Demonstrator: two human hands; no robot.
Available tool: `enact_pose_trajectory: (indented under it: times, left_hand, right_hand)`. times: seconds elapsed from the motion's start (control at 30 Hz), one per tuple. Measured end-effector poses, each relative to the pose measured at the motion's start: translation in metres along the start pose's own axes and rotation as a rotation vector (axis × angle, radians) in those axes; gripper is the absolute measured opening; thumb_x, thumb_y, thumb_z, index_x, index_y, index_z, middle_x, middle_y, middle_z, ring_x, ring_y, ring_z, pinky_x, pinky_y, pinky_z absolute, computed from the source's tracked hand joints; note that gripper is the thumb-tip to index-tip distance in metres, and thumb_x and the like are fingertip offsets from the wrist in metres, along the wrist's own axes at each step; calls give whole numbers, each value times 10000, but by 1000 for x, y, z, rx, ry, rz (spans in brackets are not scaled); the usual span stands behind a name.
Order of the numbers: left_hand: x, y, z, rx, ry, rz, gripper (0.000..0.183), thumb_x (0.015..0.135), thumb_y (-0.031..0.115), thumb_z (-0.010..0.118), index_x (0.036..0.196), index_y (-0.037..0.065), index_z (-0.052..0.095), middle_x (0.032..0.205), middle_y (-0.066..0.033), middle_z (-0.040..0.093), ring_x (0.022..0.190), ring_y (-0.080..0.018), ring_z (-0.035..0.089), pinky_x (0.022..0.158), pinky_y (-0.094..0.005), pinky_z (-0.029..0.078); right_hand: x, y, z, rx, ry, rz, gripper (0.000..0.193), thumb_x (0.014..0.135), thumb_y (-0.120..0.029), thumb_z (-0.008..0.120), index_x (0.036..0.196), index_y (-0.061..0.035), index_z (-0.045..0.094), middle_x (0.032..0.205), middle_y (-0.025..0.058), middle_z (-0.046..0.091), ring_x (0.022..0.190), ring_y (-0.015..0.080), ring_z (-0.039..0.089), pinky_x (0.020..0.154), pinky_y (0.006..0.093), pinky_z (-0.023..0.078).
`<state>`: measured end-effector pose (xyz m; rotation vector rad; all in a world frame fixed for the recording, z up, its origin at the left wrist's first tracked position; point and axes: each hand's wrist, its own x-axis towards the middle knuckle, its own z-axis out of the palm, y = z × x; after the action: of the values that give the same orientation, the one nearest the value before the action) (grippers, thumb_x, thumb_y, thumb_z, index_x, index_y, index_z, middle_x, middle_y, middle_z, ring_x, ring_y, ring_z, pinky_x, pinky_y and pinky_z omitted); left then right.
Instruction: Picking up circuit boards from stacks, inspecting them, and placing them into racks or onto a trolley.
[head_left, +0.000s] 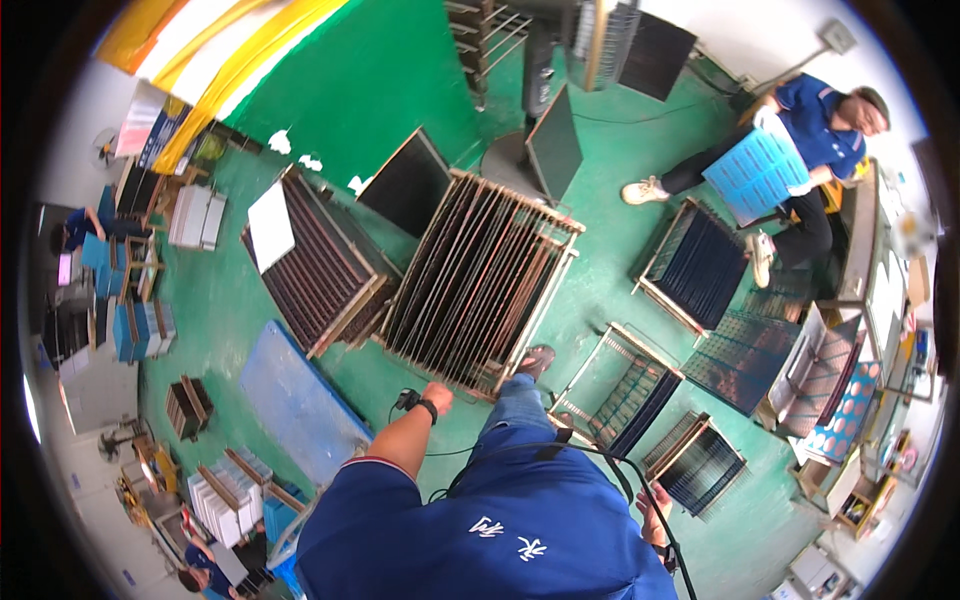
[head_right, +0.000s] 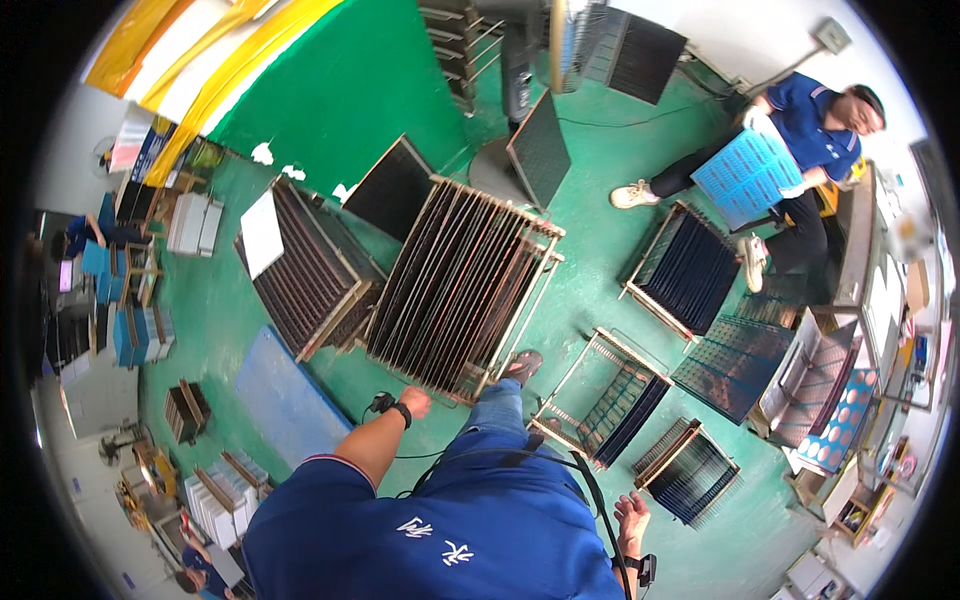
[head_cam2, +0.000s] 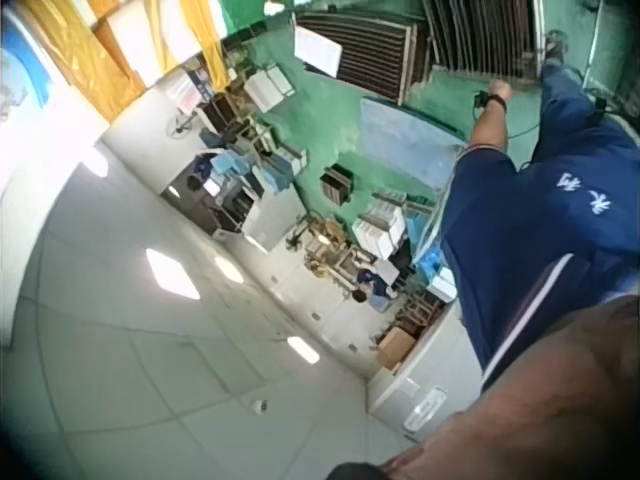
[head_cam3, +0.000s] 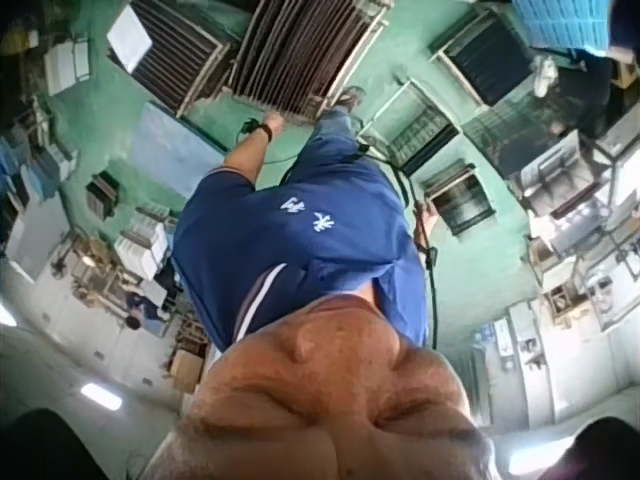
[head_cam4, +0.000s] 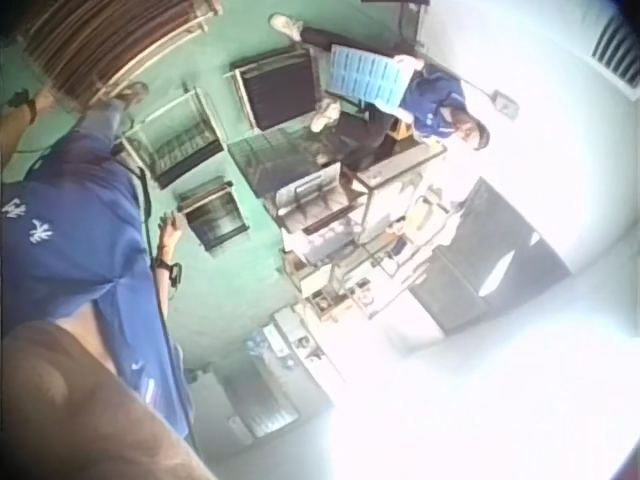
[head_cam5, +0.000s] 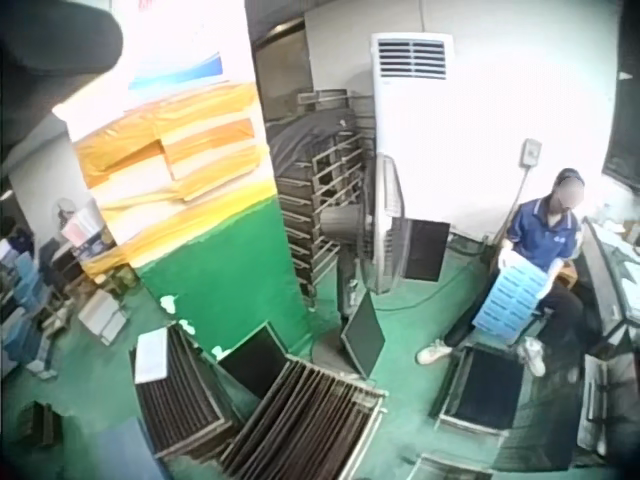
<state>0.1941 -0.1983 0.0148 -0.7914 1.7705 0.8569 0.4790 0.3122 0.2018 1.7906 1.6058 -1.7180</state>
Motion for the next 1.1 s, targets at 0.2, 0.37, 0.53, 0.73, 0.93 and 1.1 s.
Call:
enact_pose_trajectory:
  times: [0.2,0.37,0.53,0.73,0.93,1.1]
  left_hand:
    - [-49,56,17,45,-119,-80,197,846,136,543,982,32,640,851,-88,683,664,-205,672,556,-335,567]
    - [-63,109,45,124,-134,276,156,846,175,566,887,55,657,793,-56,674,674,-129,659,565,-270,548]
    - [-76,134,63,50,-211,425,130,897,146,543,924,78,651,804,-56,654,641,-117,606,514,-244,490]
    - [-88,135,78,266,-216,430,218,918,134,496,1067,20,607,895,-100,671,708,-157,638,599,-281,536]
    - [-98,146,94,384,-262,427,206,911,125,493,1035,18,618,895,-106,669,718,-175,648,613,-291,541]
    - [-93,165,105,436,-270,473,199,921,130,493,1008,9,624,879,-104,665,729,-180,653,611,-282,543]
  right_hand:
    - [3,40,-3,115,35,20,458,831,-108,601,1257,18,492,982,117,644,785,194,630,651,304,519]
    - [1,99,-10,220,96,102,444,831,-95,583,1254,7,492,975,130,647,745,204,632,635,320,521]
    - [-3,161,-12,312,139,197,430,819,-66,583,1231,24,497,930,137,651,712,217,634,582,309,508]
    - [-5,178,-3,368,212,228,424,807,-50,591,1215,39,517,971,171,658,805,264,663,624,347,531]
    - [-9,181,5,455,223,189,433,806,-65,610,1226,13,543,887,108,660,709,170,629,583,293,503]
    - [-14,198,11,468,249,227,391,801,-58,619,1181,8,558,872,99,662,702,183,629,579,305,498]
